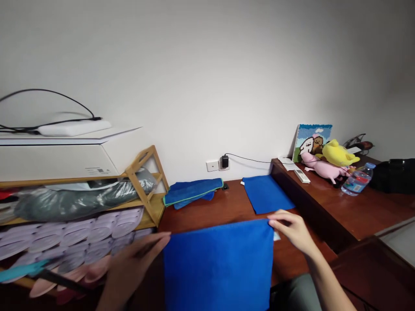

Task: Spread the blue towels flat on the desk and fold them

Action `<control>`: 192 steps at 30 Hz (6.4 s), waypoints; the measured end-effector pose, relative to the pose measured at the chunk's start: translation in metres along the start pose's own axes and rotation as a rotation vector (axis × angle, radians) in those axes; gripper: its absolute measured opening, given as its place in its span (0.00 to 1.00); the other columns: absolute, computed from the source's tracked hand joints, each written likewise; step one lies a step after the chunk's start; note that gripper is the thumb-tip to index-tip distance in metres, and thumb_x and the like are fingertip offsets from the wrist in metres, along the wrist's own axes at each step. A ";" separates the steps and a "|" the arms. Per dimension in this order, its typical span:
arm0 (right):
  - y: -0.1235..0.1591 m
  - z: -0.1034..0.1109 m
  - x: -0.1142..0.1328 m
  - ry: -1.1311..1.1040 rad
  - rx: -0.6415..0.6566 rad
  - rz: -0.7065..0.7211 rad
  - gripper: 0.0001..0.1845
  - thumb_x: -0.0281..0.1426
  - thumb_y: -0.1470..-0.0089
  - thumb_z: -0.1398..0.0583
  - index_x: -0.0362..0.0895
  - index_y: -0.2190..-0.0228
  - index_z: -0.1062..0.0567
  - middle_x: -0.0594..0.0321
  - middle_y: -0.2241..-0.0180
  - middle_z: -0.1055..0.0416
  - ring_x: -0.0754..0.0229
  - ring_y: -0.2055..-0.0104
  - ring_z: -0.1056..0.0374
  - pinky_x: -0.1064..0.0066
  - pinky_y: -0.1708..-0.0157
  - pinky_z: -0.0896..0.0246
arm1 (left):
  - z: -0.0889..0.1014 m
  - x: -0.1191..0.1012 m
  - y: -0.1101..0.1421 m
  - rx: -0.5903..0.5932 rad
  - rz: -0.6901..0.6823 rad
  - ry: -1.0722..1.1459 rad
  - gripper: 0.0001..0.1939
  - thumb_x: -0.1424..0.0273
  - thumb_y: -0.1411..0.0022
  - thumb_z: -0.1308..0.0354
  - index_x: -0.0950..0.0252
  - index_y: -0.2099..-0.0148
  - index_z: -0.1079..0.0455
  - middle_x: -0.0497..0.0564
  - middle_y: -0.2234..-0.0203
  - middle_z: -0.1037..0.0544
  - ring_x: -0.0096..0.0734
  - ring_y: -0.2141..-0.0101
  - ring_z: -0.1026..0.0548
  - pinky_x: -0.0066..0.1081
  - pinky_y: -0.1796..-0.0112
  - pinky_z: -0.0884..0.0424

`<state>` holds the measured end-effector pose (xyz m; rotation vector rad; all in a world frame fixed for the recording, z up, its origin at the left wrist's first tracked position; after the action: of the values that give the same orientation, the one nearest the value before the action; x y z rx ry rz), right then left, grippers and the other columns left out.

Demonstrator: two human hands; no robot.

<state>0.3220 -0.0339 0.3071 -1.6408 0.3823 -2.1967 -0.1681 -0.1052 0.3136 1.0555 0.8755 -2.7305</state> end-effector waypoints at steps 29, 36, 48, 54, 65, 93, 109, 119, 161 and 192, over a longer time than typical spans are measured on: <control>-0.122 -0.154 -0.288 0.564 0.177 -0.414 0.08 0.31 0.39 0.38 0.45 0.62 0.17 0.55 0.59 0.17 0.52 0.54 0.21 0.68 0.52 0.30 | -0.270 0.179 -0.081 0.245 0.046 0.049 0.19 0.57 0.35 0.48 0.58 0.57 0.16 0.53 0.55 0.11 0.44 0.53 0.15 0.41 0.48 0.19; -0.106 -0.252 -0.206 0.728 0.263 0.005 0.24 0.31 0.32 0.47 0.46 0.40 0.23 0.51 0.36 0.27 0.48 0.35 0.33 0.57 0.33 0.42 | -0.308 0.104 -0.054 0.273 -0.210 -0.059 0.23 0.66 0.31 0.52 0.60 0.47 0.17 0.57 0.43 0.17 0.48 0.40 0.23 0.49 0.34 0.32; -0.083 -0.220 -0.260 0.833 0.397 -0.223 0.35 0.44 0.25 0.57 0.43 0.25 0.47 0.54 0.24 0.53 0.52 0.21 0.59 0.52 0.24 0.65 | -0.331 0.139 -0.030 0.387 -0.155 -0.489 0.36 0.49 0.27 0.54 0.59 0.25 0.40 0.62 0.26 0.39 0.52 0.27 0.42 0.55 0.29 0.44; -0.088 -0.197 -0.270 0.876 0.407 -0.312 0.36 0.42 0.25 0.59 0.41 0.24 0.51 0.54 0.23 0.58 0.54 0.21 0.62 0.53 0.23 0.70 | -0.330 0.141 -0.036 0.435 -0.104 -0.512 0.36 0.50 0.26 0.58 0.62 0.24 0.42 0.63 0.25 0.42 0.52 0.26 0.44 0.55 0.29 0.44; -0.044 -0.306 -0.194 0.762 0.367 0.007 0.33 0.40 0.24 0.60 0.42 0.26 0.43 0.57 0.25 0.48 0.54 0.22 0.56 0.55 0.24 0.61 | -0.344 0.094 0.025 0.366 -0.367 -0.552 0.30 0.69 0.25 0.61 0.63 0.27 0.37 0.56 0.27 0.35 0.44 0.28 0.38 0.50 0.29 0.42; 0.036 -0.233 -0.196 0.810 0.369 -0.187 0.34 0.39 0.25 0.59 0.39 0.25 0.45 0.53 0.24 0.53 0.52 0.21 0.58 0.51 0.23 0.65 | -0.293 0.121 0.088 0.390 -0.245 -0.561 0.33 0.55 0.24 0.62 0.61 0.24 0.43 0.57 0.26 0.39 0.45 0.27 0.40 0.52 0.30 0.42; 0.079 -0.273 -0.154 0.750 0.358 -0.078 0.34 0.39 0.25 0.59 0.38 0.26 0.43 0.53 0.25 0.48 0.53 0.22 0.56 0.56 0.23 0.62 | -0.303 0.061 0.134 0.434 -0.353 -0.504 0.31 0.65 0.24 0.64 0.66 0.26 0.39 0.58 0.27 0.36 0.43 0.28 0.38 0.50 0.29 0.40; 0.088 -0.163 -0.193 0.920 0.287 -0.324 0.34 0.37 0.26 0.58 0.37 0.26 0.45 0.52 0.25 0.52 0.51 0.21 0.57 0.53 0.24 0.61 | -0.240 0.121 0.144 0.358 -0.219 -0.566 0.34 0.62 0.25 0.64 0.72 0.26 0.39 0.60 0.28 0.36 0.44 0.28 0.38 0.50 0.29 0.41; 0.084 -0.176 -0.210 0.931 0.269 -0.333 0.35 0.40 0.26 0.59 0.40 0.25 0.47 0.54 0.24 0.55 0.51 0.21 0.59 0.51 0.24 0.64 | -0.268 0.104 0.132 0.320 -0.189 -0.543 0.35 0.56 0.25 0.63 0.68 0.25 0.42 0.60 0.27 0.37 0.46 0.28 0.39 0.51 0.29 0.42; -0.047 -0.192 -0.259 0.931 0.347 -0.431 0.38 0.42 0.26 0.60 0.36 0.24 0.54 0.56 0.22 0.61 0.56 0.20 0.65 0.59 0.24 0.73 | -0.297 0.146 0.009 0.273 -0.009 -0.643 0.37 0.59 0.26 0.64 0.77 0.26 0.40 0.66 0.28 0.36 0.48 0.28 0.38 0.51 0.29 0.45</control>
<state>0.1976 0.1233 0.0504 -0.4630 -0.1529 -3.0326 -0.1003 0.0655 0.0378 0.1422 0.4116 -2.9489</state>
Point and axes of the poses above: each hand's wrist, its own y-axis away from the middle knuckle, its own z-axis out of the back of the hand, x = y × z, the point moved 9 cm from there along -y, towards the middle knuckle
